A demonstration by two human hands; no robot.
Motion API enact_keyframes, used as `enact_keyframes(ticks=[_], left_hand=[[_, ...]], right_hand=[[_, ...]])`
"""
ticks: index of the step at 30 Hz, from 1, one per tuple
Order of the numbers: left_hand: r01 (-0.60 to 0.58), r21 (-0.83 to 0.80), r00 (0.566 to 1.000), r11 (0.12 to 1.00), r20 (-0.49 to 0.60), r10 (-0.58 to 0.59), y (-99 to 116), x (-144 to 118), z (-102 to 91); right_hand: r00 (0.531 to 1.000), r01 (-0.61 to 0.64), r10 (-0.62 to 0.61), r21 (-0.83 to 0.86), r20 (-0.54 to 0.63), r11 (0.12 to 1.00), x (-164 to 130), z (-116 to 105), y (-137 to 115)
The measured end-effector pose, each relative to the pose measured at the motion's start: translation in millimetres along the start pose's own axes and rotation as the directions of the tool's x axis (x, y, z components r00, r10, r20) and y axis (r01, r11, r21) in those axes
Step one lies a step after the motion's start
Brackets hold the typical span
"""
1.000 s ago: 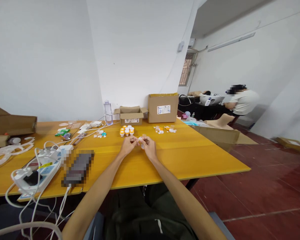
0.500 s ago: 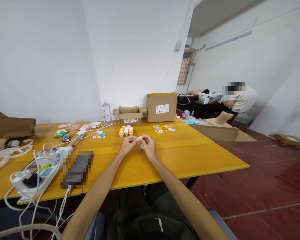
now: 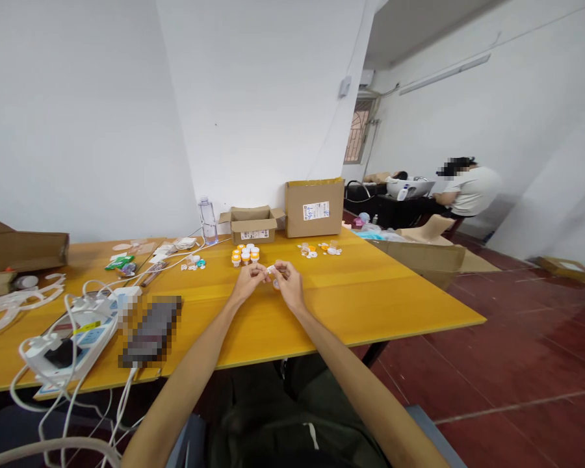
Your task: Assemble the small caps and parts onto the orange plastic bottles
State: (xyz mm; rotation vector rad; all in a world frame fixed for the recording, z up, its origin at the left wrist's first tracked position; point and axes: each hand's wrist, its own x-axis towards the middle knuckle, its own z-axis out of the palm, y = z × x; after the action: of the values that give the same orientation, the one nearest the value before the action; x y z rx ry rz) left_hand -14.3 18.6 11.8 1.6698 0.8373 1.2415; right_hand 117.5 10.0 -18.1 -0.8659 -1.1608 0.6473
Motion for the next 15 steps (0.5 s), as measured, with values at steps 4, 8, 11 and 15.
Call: enact_keyframes(ticks=[4, 8, 11, 15], left_hand=[[-0.007, -0.021, 1.000, 1.000, -0.005, 0.007, -0.1, 0.1, -0.7], [0.013, -0.032, 1.000, 0.999, 0.002, -0.012, -2.0, 1.1, -1.4], [0.029, -0.029, 1.000, 0.999, 0.007, -0.029, -4.2, 1.9, -1.5], [0.038, 0.000, 0.999, 0.999, 0.024, -0.038, -7.5, 2.2, -1.7]], right_hand=[[0.999, 0.018, -0.018, 0.013, 0.027, 1.000, 0.4, 0.8, 1.3], [0.996, 0.040, -0.041, 0.015, 0.084, 0.999, -0.2, 0.9, 0.9], [0.993, 0.053, -0.052, -0.003, 0.109, 0.999, -1.4, 0.5, -1.2], [0.984, 0.143, -0.134, -0.068, 0.121, 0.987, -3.3, -0.2, -5.5]])
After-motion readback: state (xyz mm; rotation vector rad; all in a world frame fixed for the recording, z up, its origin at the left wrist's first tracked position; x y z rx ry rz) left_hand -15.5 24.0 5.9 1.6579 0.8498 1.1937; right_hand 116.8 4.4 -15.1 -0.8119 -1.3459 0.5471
